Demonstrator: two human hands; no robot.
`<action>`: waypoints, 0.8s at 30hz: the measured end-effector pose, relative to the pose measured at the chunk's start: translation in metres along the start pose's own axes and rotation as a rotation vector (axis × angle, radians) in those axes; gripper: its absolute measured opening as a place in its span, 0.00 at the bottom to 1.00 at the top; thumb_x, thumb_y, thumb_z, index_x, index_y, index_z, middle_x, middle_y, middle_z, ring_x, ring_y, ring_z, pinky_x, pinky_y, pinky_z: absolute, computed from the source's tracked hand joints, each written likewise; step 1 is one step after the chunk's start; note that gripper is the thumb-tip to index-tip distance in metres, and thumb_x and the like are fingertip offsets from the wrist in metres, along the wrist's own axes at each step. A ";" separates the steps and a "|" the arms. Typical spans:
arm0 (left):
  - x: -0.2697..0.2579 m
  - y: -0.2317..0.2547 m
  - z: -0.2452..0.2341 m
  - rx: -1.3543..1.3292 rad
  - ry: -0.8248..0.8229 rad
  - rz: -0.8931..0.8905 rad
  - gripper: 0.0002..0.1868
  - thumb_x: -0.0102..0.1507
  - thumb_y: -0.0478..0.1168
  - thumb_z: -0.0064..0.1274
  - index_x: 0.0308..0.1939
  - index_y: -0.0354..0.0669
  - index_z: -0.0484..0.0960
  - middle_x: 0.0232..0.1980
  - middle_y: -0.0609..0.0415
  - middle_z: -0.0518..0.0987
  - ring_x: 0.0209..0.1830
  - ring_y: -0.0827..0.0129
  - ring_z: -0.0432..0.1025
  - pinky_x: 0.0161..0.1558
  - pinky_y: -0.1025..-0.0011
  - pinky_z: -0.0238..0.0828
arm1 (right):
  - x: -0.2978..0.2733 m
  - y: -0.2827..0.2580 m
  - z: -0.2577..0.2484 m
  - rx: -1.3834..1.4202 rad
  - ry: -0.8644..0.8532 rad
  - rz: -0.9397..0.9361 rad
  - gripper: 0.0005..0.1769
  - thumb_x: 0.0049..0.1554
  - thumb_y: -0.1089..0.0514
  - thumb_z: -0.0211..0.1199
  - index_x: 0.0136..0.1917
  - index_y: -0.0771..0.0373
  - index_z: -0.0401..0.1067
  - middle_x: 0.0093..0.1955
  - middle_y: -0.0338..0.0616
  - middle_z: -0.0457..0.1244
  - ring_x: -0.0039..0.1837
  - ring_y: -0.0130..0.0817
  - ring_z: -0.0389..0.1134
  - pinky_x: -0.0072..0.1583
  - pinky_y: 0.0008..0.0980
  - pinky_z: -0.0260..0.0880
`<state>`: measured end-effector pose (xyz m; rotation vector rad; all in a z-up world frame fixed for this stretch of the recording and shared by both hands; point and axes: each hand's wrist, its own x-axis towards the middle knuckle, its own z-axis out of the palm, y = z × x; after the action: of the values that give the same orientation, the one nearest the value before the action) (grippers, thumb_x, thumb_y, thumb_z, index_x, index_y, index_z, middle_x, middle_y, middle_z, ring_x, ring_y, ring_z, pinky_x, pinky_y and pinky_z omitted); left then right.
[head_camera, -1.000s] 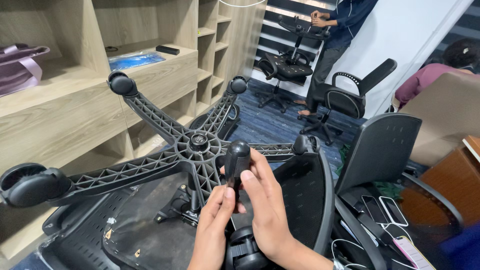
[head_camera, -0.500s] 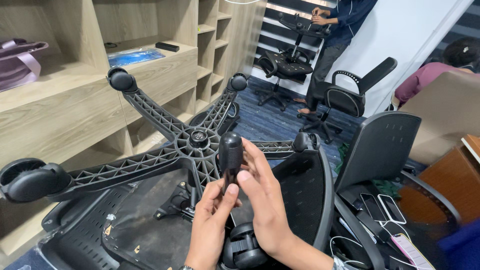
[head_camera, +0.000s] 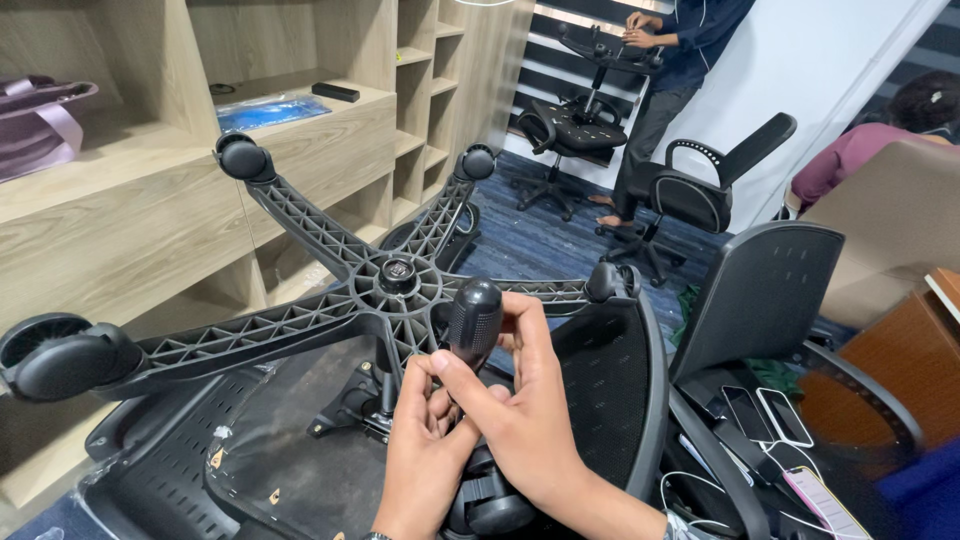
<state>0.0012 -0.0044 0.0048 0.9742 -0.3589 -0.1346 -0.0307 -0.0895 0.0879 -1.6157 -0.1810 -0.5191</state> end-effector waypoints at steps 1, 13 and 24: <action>0.001 -0.002 -0.001 -0.029 -0.001 -0.003 0.18 0.60 0.27 0.58 0.49 0.40 0.68 0.50 0.53 0.78 0.51 0.76 0.76 0.52 0.74 0.73 | 0.000 0.000 0.000 -0.021 0.001 -0.037 0.25 0.55 0.65 0.68 0.62 0.65 0.62 0.53 0.42 0.63 0.56 0.28 0.64 0.58 0.31 0.67; 0.002 -0.014 -0.011 0.087 0.023 -0.048 0.15 0.67 0.36 0.55 0.58 0.38 0.79 0.40 0.60 0.76 0.37 0.81 0.69 0.41 0.80 0.63 | -0.002 -0.001 -0.010 0.150 -0.071 -0.011 0.27 0.63 0.57 0.47 0.74 0.66 0.58 0.58 0.44 0.65 0.58 0.31 0.65 0.63 0.33 0.64; 0.005 -0.007 -0.008 0.107 -0.002 -0.032 0.16 0.68 0.41 0.50 0.57 0.37 0.81 0.43 0.58 0.79 0.41 0.78 0.72 0.48 0.77 0.69 | 0.000 -0.001 -0.007 0.087 -0.056 -0.049 0.31 0.61 0.60 0.54 0.75 0.67 0.55 0.62 0.44 0.61 0.62 0.30 0.62 0.64 0.34 0.64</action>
<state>0.0090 -0.0033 -0.0034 1.0861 -0.3552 -0.1461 -0.0329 -0.0957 0.0887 -1.5446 -0.2827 -0.4972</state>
